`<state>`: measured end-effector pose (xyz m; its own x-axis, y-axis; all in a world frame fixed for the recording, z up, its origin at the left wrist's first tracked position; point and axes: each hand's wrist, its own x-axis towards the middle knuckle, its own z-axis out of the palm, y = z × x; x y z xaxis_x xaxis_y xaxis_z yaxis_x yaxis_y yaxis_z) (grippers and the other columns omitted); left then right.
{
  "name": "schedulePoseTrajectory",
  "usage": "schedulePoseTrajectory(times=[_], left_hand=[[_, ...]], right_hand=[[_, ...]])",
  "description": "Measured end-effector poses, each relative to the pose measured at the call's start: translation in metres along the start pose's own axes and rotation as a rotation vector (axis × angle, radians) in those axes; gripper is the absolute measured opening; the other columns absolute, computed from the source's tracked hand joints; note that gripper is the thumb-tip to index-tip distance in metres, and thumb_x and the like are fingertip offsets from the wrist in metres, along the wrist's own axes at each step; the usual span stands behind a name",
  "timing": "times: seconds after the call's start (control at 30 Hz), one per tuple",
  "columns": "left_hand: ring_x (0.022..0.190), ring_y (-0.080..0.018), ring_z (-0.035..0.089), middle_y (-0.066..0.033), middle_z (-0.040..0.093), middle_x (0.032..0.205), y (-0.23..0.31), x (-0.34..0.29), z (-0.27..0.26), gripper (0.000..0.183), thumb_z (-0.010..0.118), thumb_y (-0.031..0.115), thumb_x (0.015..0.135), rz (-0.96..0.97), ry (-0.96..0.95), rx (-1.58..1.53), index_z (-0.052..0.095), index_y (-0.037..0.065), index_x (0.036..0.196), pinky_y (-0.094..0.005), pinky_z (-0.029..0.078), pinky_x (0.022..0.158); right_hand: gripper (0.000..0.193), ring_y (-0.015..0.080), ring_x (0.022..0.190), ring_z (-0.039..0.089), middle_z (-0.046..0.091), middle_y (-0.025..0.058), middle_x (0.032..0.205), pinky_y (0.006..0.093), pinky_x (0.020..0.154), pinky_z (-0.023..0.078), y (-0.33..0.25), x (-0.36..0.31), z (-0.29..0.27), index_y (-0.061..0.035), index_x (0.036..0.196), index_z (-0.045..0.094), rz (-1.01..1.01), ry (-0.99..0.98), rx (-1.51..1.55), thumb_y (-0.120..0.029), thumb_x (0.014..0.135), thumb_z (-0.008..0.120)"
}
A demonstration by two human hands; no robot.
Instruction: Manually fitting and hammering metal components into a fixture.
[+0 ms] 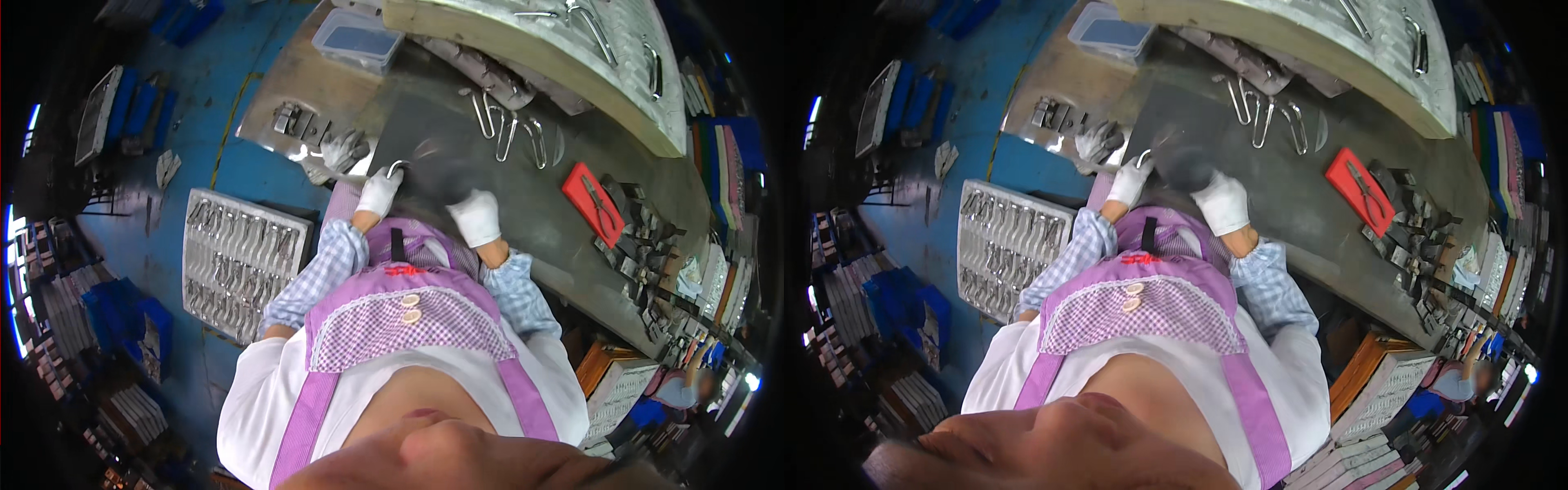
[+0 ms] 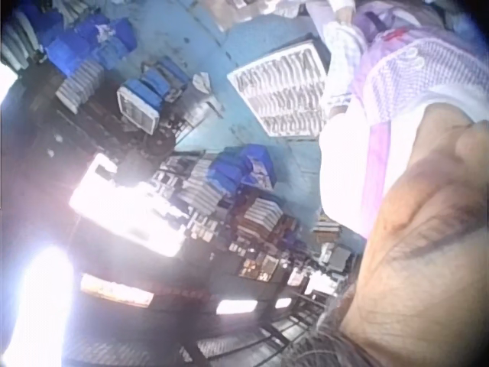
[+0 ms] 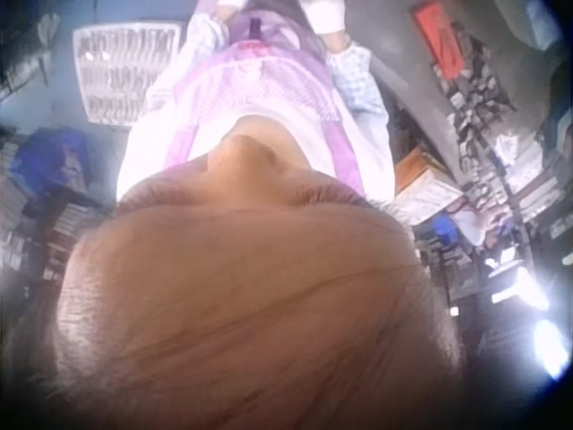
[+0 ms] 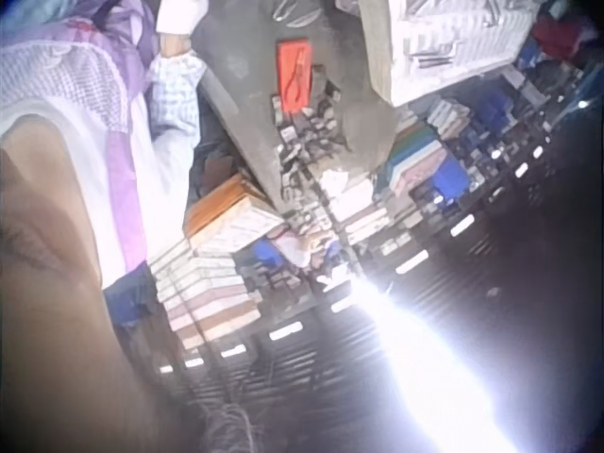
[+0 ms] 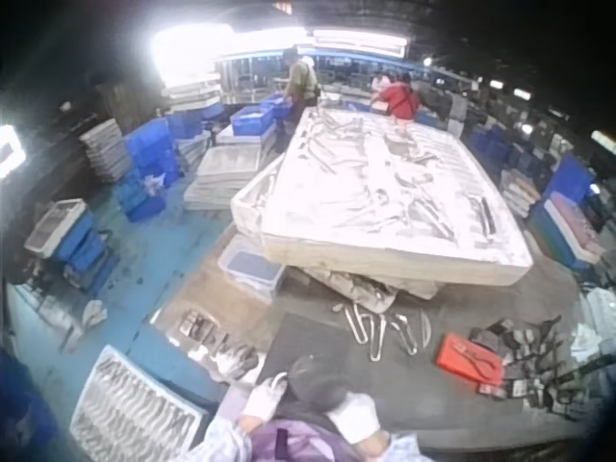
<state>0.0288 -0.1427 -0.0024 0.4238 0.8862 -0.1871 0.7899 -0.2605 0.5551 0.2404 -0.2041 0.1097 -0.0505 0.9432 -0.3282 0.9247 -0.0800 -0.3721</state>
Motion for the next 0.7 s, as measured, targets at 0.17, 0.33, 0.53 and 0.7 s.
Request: schedulePoseTrajectory(times=[0.17,0.33,0.53,0.7], left_hand=[[0.088,-0.0295,0.069,-0.0162,0.068,0.087,-0.023,-0.004,0.031,0.027,0.060,0.026,0.092,-0.194,0.082,-0.582,0.062,0.003,0.107,-0.0420,0.054,0.078],[0.090,-0.0066,0.060,-0.0030,0.067,0.093,-0.002,-0.027,-0.011,0.029,0.068,0.020,0.092,-0.127,-0.060,-0.835,0.061,0.002,0.114,-0.0204,0.050,0.075],[0.073,-0.0083,0.056,-0.0022,0.063,0.083,0.027,-0.034,-0.053,0.042,0.051,0.042,0.102,-0.032,-0.117,-1.178,0.061,0.001,0.101,-0.0209,0.046,0.063],[0.058,-0.0092,0.051,-0.0011,0.055,0.068,0.013,-0.037,-0.027,0.033,0.050,0.027,0.101,-0.328,0.193,-1.243,0.063,0.002,0.084,-0.0254,0.042,0.054]], right_hand=[[0.026,0.0334,0.079,0.068,0.071,0.0139,0.090,0.0439,0.071,0.055,0.153,-0.042,0.048,-0.0114,0.096,0.072,0.400,0.559,0.266,-0.028,0.076,0.075],[0.025,0.0263,0.083,0.066,0.068,0.0058,0.084,0.0404,0.072,0.052,0.044,-0.023,-0.012,-0.0128,0.099,0.070,-0.088,0.945,-0.144,-0.021,0.076,0.073],[0.054,0.0366,0.093,0.065,0.068,0.0171,0.104,0.0462,0.081,0.050,-0.017,0.068,0.069,-0.0098,0.130,0.055,0.135,0.359,0.151,-0.029,0.082,0.070],[0.051,0.0327,0.095,0.069,0.070,0.0204,0.104,0.0393,0.082,0.055,-0.040,0.022,0.053,-0.0052,0.133,0.054,0.003,0.128,0.659,-0.019,0.086,0.066]])
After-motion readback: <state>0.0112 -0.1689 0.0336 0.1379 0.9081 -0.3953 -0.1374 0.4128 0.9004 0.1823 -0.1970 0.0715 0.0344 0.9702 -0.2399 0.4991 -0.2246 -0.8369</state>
